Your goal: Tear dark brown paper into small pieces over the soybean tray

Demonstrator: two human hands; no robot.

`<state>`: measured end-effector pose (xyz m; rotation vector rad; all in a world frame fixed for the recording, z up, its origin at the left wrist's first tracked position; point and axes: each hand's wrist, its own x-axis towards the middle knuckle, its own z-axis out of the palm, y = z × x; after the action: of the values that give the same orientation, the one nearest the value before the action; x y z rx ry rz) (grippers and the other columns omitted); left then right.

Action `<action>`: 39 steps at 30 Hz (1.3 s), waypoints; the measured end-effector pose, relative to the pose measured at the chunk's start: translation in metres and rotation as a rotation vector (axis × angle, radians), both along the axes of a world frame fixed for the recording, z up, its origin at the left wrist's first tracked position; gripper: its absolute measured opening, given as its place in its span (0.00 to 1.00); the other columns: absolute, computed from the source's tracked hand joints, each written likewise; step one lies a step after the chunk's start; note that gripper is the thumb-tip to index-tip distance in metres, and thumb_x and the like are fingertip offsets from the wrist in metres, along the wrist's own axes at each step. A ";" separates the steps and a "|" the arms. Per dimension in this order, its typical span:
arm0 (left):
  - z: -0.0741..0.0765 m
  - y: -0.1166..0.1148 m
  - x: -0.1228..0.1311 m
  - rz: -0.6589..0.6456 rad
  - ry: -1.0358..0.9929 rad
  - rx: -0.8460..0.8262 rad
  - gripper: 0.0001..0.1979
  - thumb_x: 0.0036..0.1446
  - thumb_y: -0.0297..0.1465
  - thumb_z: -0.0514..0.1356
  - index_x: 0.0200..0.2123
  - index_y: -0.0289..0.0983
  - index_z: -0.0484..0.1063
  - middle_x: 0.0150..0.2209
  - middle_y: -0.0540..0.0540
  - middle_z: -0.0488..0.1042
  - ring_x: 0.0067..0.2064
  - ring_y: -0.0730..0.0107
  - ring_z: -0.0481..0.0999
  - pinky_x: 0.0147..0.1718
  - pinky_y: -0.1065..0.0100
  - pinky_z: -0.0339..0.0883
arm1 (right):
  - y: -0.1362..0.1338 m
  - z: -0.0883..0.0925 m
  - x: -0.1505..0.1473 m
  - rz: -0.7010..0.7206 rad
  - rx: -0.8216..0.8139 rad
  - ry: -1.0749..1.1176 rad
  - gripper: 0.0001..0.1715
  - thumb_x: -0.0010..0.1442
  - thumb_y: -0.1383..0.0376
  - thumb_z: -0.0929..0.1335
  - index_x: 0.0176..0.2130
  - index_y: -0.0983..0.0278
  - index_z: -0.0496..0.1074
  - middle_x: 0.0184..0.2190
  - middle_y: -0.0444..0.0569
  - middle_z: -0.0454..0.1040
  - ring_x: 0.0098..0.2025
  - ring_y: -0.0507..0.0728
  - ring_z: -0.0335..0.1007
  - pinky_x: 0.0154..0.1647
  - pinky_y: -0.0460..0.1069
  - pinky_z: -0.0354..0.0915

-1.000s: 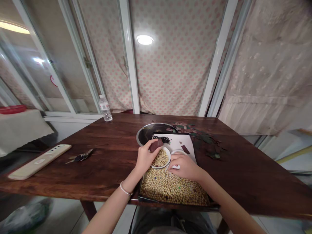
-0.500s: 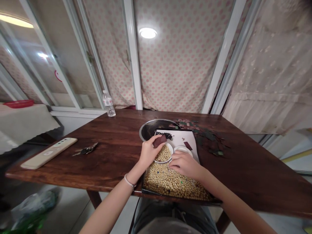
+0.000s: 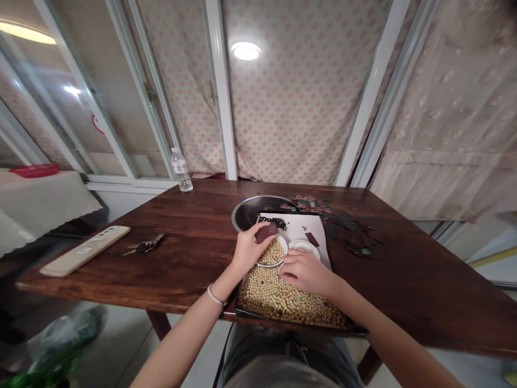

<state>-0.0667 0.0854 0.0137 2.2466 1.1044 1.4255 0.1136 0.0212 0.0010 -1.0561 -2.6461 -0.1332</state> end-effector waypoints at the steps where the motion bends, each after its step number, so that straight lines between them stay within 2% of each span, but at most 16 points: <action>1: 0.000 0.000 0.000 -0.005 0.004 -0.004 0.15 0.50 0.33 0.63 0.43 0.39 0.72 0.40 0.48 0.78 0.40 0.66 0.78 0.40 0.67 0.71 | 0.000 0.000 0.000 -0.002 0.000 0.000 0.08 0.59 0.66 0.66 0.28 0.63 0.71 0.27 0.43 0.72 0.36 0.54 0.63 0.37 0.49 0.53; 9: -0.001 0.001 0.000 -0.060 0.050 -0.050 0.15 0.51 0.33 0.63 0.44 0.38 0.72 0.40 0.47 0.78 0.39 0.67 0.78 0.41 0.67 0.71 | 0.000 0.001 -0.002 -0.022 -0.003 0.014 0.07 0.58 0.67 0.67 0.27 0.63 0.71 0.27 0.44 0.72 0.35 0.54 0.63 0.37 0.49 0.54; 13: -0.002 0.003 -0.001 -0.067 0.063 -0.066 0.15 0.51 0.33 0.63 0.44 0.38 0.72 0.41 0.47 0.78 0.39 0.66 0.78 0.42 0.66 0.71 | 0.001 0.000 -0.002 -0.012 -0.040 0.102 0.07 0.55 0.68 0.67 0.26 0.63 0.72 0.25 0.44 0.71 0.33 0.53 0.63 0.36 0.48 0.54; 15: -0.002 0.003 -0.001 -0.078 0.062 -0.068 0.15 0.51 0.32 0.63 0.44 0.38 0.72 0.41 0.47 0.78 0.40 0.66 0.78 0.42 0.66 0.71 | 0.001 0.001 0.000 0.008 -0.094 0.229 0.07 0.55 0.68 0.68 0.26 0.63 0.73 0.22 0.43 0.68 0.29 0.52 0.61 0.34 0.47 0.55; 18: -0.001 0.003 -0.002 -0.092 0.073 -0.066 0.15 0.50 0.32 0.62 0.44 0.39 0.72 0.41 0.47 0.78 0.40 0.66 0.78 0.43 0.65 0.70 | 0.001 0.005 0.005 -0.013 -0.216 0.543 0.07 0.54 0.65 0.68 0.27 0.64 0.75 0.17 0.39 0.59 0.23 0.49 0.55 0.27 0.45 0.54; 20: -0.001 0.002 -0.002 -0.107 0.087 -0.065 0.15 0.50 0.31 0.63 0.44 0.39 0.72 0.42 0.46 0.78 0.40 0.65 0.78 0.43 0.64 0.70 | 0.003 0.007 0.009 -0.091 -0.257 0.749 0.08 0.54 0.64 0.68 0.28 0.64 0.76 0.16 0.38 0.55 0.21 0.48 0.52 0.23 0.44 0.52; 23: 0.001 -0.001 -0.001 -0.183 0.110 -0.075 0.15 0.50 0.31 0.63 0.44 0.40 0.72 0.41 0.47 0.78 0.39 0.66 0.78 0.41 0.66 0.71 | 0.008 0.007 0.011 -0.239 -0.201 0.917 0.08 0.53 0.63 0.68 0.27 0.65 0.76 0.16 0.38 0.52 0.20 0.48 0.50 0.20 0.44 0.49; 25: 0.003 -0.003 0.000 -0.262 0.125 -0.086 0.16 0.50 0.30 0.63 0.44 0.40 0.72 0.41 0.47 0.78 0.40 0.66 0.78 0.42 0.66 0.71 | 0.013 0.004 0.010 -0.290 -0.144 0.947 0.08 0.52 0.63 0.68 0.27 0.65 0.77 0.15 0.38 0.53 0.20 0.48 0.50 0.20 0.44 0.49; 29: 0.006 -0.004 0.001 -0.392 0.161 -0.111 0.16 0.49 0.29 0.63 0.44 0.39 0.73 0.43 0.46 0.77 0.44 0.66 0.76 0.46 0.65 0.68 | 0.020 -0.002 0.005 -0.286 -0.031 0.929 0.07 0.52 0.66 0.68 0.27 0.63 0.77 0.15 0.39 0.56 0.21 0.49 0.53 0.24 0.45 0.52; 39: 0.008 -0.005 0.002 -0.410 0.155 -0.164 0.16 0.48 0.27 0.64 0.43 0.38 0.73 0.42 0.46 0.78 0.44 0.66 0.76 0.47 0.65 0.67 | 0.019 -0.002 0.001 -0.269 0.168 0.770 0.09 0.54 0.68 0.66 0.26 0.62 0.76 0.16 0.41 0.58 0.23 0.52 0.58 0.28 0.46 0.56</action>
<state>-0.0652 0.0804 0.0218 2.3205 0.7110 0.9768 0.1142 0.0404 -0.0009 -1.1146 -1.7760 0.0027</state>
